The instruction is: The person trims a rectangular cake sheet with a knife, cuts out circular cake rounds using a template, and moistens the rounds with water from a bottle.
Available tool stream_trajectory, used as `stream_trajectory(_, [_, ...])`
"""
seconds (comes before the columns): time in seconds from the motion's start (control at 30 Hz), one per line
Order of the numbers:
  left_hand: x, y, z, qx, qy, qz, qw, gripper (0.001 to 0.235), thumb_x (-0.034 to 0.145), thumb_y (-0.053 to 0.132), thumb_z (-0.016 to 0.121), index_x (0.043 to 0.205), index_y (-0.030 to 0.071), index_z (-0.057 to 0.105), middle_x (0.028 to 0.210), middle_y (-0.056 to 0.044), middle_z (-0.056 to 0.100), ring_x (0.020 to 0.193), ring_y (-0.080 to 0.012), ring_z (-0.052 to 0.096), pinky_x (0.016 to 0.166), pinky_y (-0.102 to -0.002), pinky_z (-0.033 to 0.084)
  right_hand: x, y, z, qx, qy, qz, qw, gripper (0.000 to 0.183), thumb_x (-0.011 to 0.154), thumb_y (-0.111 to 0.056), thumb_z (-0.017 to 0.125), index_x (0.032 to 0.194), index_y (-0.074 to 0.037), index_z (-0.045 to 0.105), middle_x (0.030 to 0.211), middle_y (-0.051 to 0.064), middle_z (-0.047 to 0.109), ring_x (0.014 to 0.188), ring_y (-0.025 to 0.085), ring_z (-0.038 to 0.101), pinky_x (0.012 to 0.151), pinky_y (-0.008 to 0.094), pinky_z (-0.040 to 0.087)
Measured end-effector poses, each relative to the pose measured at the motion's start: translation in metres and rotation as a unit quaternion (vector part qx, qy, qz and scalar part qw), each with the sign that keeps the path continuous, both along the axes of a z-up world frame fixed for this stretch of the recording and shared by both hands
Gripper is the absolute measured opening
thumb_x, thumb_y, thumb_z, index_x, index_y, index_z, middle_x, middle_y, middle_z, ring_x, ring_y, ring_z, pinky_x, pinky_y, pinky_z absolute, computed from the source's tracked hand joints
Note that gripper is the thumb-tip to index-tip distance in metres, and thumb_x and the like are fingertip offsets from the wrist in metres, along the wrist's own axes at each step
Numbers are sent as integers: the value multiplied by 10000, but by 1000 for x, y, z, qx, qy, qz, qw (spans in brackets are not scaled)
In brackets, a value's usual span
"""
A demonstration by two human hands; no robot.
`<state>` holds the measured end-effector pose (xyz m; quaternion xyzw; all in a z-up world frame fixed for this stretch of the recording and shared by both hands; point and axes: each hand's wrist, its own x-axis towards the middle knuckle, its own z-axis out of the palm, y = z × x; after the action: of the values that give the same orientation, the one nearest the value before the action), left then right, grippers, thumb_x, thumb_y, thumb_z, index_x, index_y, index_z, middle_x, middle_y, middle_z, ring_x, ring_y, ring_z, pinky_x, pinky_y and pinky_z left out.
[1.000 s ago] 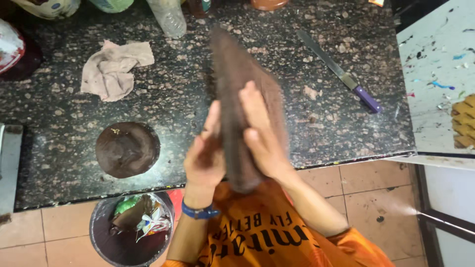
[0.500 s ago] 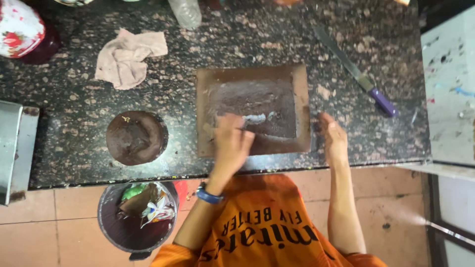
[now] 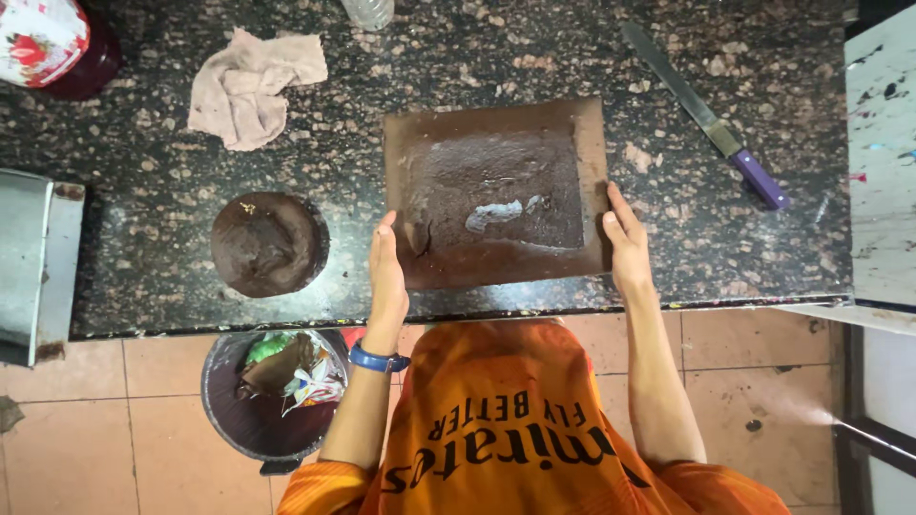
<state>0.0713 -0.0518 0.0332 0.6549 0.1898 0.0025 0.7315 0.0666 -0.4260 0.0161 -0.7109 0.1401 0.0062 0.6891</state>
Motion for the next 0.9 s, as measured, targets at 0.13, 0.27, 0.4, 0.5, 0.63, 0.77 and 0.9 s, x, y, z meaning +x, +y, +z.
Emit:
stream_trajectory(0.13, [1, 1, -5, -2, -26, -1, 1000, 597, 1094, 436, 401, 1473, -10, 521, 1565, -127, 483, 1468, -219, 391, 1223, -343, 250, -3, -1, -3, -7, -23, 15, 1000, 591, 1022, -113, 532, 1564, 44, 357, 1666, 144, 362, 1556, 228, 305, 1260, 319, 194])
stream_trajectory(0.27, [3, 5, -9, -54, -38, -5, 998, 592, 1103, 427, 387, 1480, -13, 508, 1552, -129, 484, 1430, -228, 431, 1211, -356, 310, -6, 7, 0, 2, -27, 15, 1000, 616, 1006, -94, 549, 1570, 39, 339, 1667, 138, 346, 1554, 225, 293, 1256, 323, 191])
stream_trajectory(0.4, [4, 2, 4, 19, -48, -33, 998, 596, 1098, 453, 422, 1480, 5, 519, 1582, -172, 472, 1480, -301, 403, 1232, -367, 286, -2, -9, 9, -81, -22, 41, 996, 570, 987, -80, 605, 1522, 8, 429, 1605, 166, 447, 1506, 260, 389, 1233, 356, 275])
stream_trajectory(0.5, [5, -26, 23, 428, -36, -123, 895, 646, 985, 378, 666, 1489, 11, 495, 1591, -329, 285, 1488, -476, 268, 1209, -505, 234, 16, -51, 16, -378, -112, 23, 919, 450, 932, -51, 699, 1370, -19, 604, 1439, 194, 595, 1385, 359, 514, 1203, 432, 371])
stream_trajectory(0.63, [7, -115, 40, 509, -183, -272, 796, 721, 919, 348, 720, 1516, 61, 435, 1595, -270, 356, 1512, -499, 249, 1183, -675, 188, 43, -128, 11, -554, -134, -87, 817, 484, 879, -54, 732, 1344, 6, 610, 1368, 269, 591, 1244, 463, 523, 1077, 526, 406])
stream_trajectory(0.77, [24, -197, 43, 497, -262, -405, 722, 698, 906, 380, 707, 1484, 67, 474, 1601, -224, 353, 1500, -451, 258, 1161, -710, 182, 50, -169, -8, -597, -32, -70, 799, 464, 859, -129, 774, 1298, -29, 660, 1231, 245, 625, 1126, 459, 567, 963, 546, 440])
stream_trajectory(0.9, [71, -224, 35, 543, -286, -398, 681, 627, 958, 379, 644, 1482, 63, 501, 1620, -126, 373, 1520, -370, 287, 1203, -671, 201, 30, -163, -7, -526, 47, 2, 849, 286, 925, -236, 809, 1124, -51, 719, 965, 179, 684, 899, 419, 679, 781, 483, 534])
